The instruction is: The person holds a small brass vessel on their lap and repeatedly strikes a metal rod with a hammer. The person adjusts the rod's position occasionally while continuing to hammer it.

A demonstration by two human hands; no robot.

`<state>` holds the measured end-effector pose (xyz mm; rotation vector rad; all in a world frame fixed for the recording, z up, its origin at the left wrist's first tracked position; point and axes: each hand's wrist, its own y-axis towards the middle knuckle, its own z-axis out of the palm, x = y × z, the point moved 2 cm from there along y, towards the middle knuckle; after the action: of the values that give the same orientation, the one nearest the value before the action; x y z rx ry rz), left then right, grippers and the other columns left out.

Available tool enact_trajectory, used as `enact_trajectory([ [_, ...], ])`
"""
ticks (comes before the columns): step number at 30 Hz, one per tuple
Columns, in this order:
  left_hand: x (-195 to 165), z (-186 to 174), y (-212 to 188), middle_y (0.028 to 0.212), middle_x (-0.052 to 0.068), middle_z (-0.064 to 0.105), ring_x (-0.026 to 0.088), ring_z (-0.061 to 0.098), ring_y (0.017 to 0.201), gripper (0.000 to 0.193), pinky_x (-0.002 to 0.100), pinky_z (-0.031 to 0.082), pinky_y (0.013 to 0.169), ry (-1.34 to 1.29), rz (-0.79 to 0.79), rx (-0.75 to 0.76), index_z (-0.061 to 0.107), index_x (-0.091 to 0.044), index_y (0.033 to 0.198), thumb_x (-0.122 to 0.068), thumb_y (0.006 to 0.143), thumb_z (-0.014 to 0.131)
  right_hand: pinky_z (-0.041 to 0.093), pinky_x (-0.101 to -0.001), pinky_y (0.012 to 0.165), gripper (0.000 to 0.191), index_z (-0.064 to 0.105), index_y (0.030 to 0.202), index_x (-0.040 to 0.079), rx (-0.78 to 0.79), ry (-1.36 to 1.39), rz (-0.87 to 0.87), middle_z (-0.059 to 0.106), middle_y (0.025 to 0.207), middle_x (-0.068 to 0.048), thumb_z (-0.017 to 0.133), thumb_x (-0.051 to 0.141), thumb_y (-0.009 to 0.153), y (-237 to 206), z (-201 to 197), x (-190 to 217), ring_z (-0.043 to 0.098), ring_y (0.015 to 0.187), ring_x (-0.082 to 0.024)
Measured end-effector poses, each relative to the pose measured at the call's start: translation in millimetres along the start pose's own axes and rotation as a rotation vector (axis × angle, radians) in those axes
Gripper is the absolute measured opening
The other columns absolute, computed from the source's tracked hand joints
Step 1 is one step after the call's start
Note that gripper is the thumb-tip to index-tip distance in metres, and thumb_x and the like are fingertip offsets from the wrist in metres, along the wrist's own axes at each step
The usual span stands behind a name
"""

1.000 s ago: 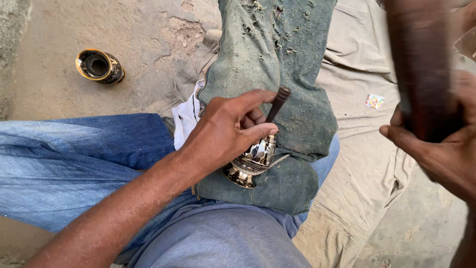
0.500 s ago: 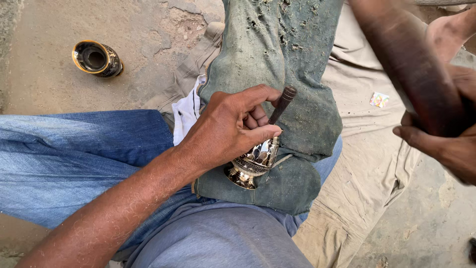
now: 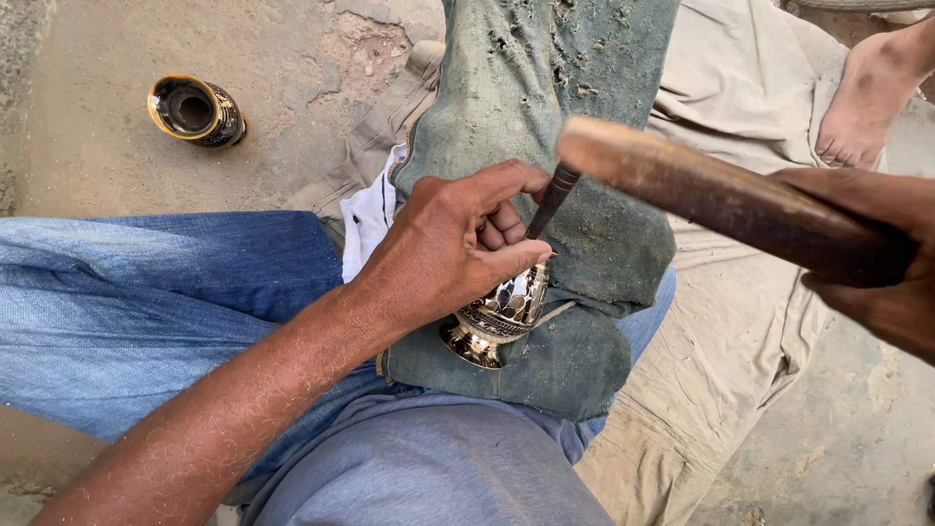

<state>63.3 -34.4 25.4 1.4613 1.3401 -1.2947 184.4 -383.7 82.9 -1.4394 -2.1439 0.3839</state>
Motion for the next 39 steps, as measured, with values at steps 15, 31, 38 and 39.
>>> enact_trajectory([
  [15, 0, 0, -2, 0.074, -0.001, 0.071, 0.006, 0.066, 0.062, 0.046, 0.024, 0.054, 0.050, -0.014, -0.019, -0.034, 0.065, -0.011, 0.132, -0.017, 0.090, 0.081, 0.062, -0.0436, 0.083, 0.031, 0.067, 0.118, -0.003, -0.106, -0.145, 0.201, 0.071, 0.093, -0.023, 0.077, 0.020, 0.101, 25, -2, -28, 0.076, 0.081, -0.031],
  [31, -1, -1, -5, 0.074, -0.001, 0.070, 0.004, 0.066, 0.064, 0.045, 0.022, 0.056, 0.055, -0.023, -0.059, -0.086, 0.065, -0.008, 0.130, -0.014, 0.089, 0.082, 0.062, -0.0363, 0.075, 0.052, 0.070, 0.120, 0.002, -0.029, -0.172, -0.337, 0.071, 0.086, -0.009, 0.078, 0.013, 0.071, 30, -13, -15, 0.074, 0.073, -0.019],
  [38, -2, 0, -9, 0.075, -0.001, 0.068, 0.004, 0.064, 0.065, 0.045, 0.022, 0.055, 0.054, -0.017, -0.017, -0.130, 0.064, -0.008, 0.131, -0.012, 0.090, 0.082, 0.061, -0.0417, 0.072, 0.021, 0.067, 0.108, -0.003, -0.110, -0.055, -0.001, 0.067, 0.082, -0.016, 0.077, 0.013, 0.098, 47, -10, -34, 0.070, 0.071, -0.028],
  [39, -2, 1, -10, 0.075, 0.000, 0.067, 0.004, 0.064, 0.065, 0.044, 0.022, 0.055, 0.054, -0.003, -0.012, -0.138, 0.064, -0.008, 0.130, -0.012, 0.090, 0.081, 0.061, -0.0410, 0.075, 0.025, 0.067, 0.111, -0.003, -0.121, -0.060, -0.065, 0.068, 0.085, -0.016, 0.076, 0.011, 0.093, 44, -12, -36, 0.071, 0.074, -0.027],
])
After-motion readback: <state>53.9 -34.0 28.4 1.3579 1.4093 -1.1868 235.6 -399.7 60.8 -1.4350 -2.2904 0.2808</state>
